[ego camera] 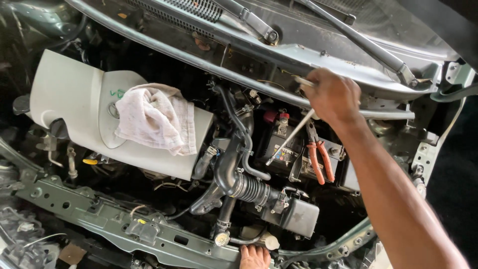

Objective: The person uses a wrench to tighten bolts on a component within the car's engine bay. The hands are visible manipulating the tool and the engine parts throughout the process.

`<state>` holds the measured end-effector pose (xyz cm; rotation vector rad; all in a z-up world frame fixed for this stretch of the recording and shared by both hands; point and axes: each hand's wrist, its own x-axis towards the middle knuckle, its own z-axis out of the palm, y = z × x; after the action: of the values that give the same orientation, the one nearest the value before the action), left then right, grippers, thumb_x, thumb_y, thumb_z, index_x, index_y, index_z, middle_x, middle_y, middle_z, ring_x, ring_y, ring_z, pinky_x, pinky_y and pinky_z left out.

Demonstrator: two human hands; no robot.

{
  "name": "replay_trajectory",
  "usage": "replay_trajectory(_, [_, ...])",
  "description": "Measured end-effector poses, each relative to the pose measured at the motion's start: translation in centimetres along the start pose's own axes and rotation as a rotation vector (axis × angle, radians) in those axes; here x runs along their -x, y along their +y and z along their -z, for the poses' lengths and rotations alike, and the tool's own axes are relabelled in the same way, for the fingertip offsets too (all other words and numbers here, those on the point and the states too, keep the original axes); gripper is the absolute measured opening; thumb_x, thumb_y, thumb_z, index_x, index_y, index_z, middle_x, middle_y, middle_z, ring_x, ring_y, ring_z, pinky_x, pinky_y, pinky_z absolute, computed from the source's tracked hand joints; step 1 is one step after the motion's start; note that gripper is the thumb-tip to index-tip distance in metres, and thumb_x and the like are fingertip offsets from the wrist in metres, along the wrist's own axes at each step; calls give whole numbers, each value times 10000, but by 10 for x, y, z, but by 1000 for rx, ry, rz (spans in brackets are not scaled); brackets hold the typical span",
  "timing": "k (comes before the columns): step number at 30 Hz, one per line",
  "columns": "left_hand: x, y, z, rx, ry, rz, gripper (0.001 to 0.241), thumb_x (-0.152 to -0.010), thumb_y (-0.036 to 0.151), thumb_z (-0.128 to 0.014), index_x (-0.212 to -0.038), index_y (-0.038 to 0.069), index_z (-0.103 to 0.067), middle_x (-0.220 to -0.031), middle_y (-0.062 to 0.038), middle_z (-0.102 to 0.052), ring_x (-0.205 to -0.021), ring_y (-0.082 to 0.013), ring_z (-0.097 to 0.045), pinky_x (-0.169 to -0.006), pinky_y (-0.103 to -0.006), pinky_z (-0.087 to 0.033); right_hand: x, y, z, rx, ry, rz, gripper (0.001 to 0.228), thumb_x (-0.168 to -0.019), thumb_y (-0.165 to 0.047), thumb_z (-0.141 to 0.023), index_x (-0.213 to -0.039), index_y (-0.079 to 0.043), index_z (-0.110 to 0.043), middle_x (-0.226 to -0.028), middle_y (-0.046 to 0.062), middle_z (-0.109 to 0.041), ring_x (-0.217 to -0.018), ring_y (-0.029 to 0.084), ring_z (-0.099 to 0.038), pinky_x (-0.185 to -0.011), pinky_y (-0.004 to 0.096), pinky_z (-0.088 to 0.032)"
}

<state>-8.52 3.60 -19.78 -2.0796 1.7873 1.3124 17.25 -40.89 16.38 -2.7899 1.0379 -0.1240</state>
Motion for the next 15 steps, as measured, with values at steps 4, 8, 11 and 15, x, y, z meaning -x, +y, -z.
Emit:
replay_trajectory(4, [-13, -1, -24, -21, 80, -8, 520, -1025, 206, -477, -1473, -54, -442, -1370, -377, -477, -1200, -571, -426, -989, -855, -185, 64, 5, 25, -80, 236, 145, 319, -965, -387, -765, -1120, -108, -753, -879, 120, -744, -753, 277, -730, -633, 392, -559])
replay_trajectory(8, [-5, 0, -1, -9, 1, -51, 566, -1015, 204, -487, -1503, -70, -399, -1394, -387, -445, -1190, -574, -414, -975, -854, -177, 129, -3, 48, -164, 136, 19, 261, -970, -362, -750, -1080, -126, -762, -881, 92, -768, -723, 234, -742, -636, 376, -569])
replay_trajectory(11, [4, 1, 23, -28, -48, -42, 584, -1020, 232, -489, -1496, -90, -385, -1417, -393, -419, -1218, -566, -394, -974, -835, -180, 167, 3, 49, -73, 222, 153, 251, -942, -320, -790, -1064, -103, -764, -900, 107, -757, -788, 261, -732, -691, 376, -572])
replay_trajectory(15, [5, 2, 31, -22, -133, 14, 592, -1019, 213, -478, -1536, -42, -342, -1438, -349, -417, -1241, -540, -386, -1005, -803, -186, 196, 19, 40, -220, 281, 42, 285, -961, -297, -777, -1142, -80, -734, -993, 80, -768, -858, 195, -753, -732, 340, -599])
